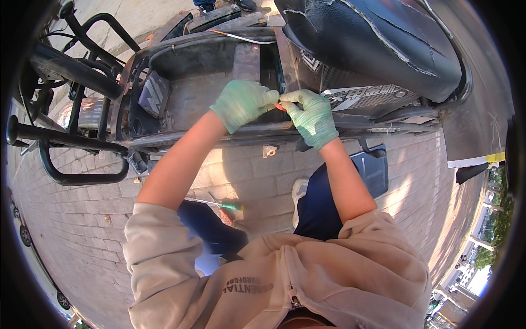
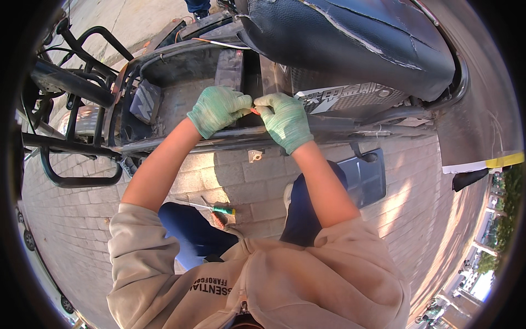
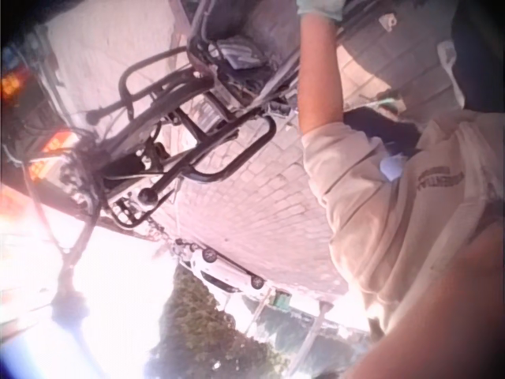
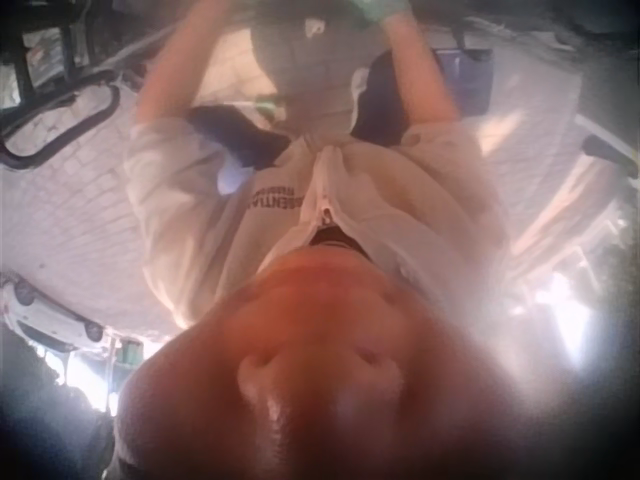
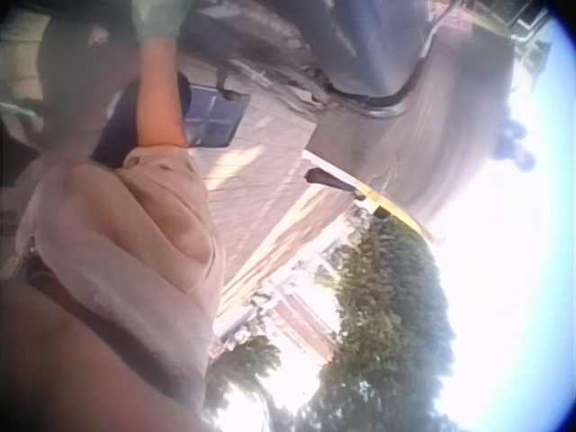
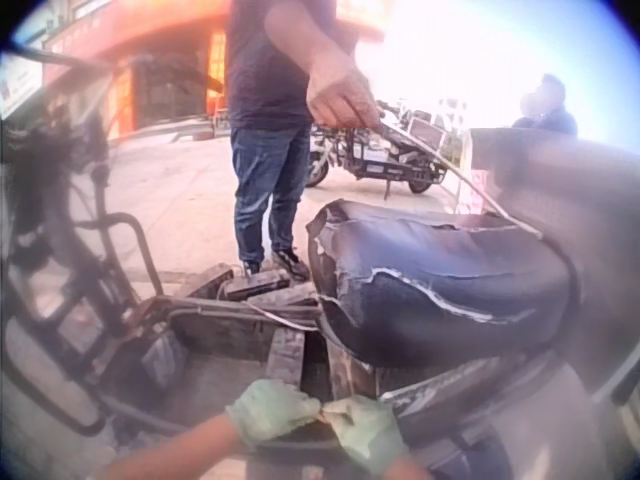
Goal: The person kneels beside an electric scooter and uses a screwdriver to remove screws from the seat area. They then use pliers to disconnect wires and remove the battery pack from the scooter's frame.
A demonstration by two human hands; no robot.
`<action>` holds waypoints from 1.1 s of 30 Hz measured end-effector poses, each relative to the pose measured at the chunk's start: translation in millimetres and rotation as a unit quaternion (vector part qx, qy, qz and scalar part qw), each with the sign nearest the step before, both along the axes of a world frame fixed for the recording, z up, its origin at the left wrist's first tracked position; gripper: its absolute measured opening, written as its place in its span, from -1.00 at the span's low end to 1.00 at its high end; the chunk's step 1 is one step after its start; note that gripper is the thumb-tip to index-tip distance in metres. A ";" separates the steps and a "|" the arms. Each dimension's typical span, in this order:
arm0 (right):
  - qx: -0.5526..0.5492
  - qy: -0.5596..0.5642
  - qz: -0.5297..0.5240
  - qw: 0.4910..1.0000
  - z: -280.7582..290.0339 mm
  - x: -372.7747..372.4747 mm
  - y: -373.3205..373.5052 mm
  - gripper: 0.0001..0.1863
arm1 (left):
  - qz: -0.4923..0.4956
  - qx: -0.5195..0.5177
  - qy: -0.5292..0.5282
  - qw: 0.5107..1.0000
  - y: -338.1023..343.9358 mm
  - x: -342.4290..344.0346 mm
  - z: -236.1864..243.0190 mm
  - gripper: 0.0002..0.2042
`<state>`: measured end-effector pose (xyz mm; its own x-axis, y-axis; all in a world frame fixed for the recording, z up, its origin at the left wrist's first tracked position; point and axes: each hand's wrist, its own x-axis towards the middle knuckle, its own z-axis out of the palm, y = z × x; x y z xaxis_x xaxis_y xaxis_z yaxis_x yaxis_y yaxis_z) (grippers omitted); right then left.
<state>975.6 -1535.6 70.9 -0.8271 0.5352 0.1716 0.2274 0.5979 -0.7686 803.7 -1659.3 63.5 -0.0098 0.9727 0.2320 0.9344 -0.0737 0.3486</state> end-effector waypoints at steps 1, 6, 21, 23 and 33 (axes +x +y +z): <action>-0.004 0.002 -0.001 1.000 -0.6 -0.2 0.1 -0.90 | 0.018 -0.051 -0.069 0.996 -0.3 -1.0 -1.4 -0.91; 0.034 0.025 0.006 0.999 -0.4 -0.7 -0.9 -0.90 | 0.035 -0.158 -0.351 0.922 2.0 -8.3 -10.4 -0.82; 0.039 -0.013 0.025 0.999 1.6 -1.8 -0.1 -0.90 | 0.035 -0.191 -0.492 0.849 4.6 -14.7 -14.2 -0.83; 0.042 -0.029 0.025 0.998 1.8 -3.6 0.5 -0.90 | 0.040 -0.187 -0.496 0.847 5.1 -14.6 -14.2 -0.86; 0.104 -0.089 0.011 0.990 11.5 -7.7 -5.1 -0.89 | 0.023 -0.113 -0.356 0.927 6.5 -8.9 -16.2 -0.90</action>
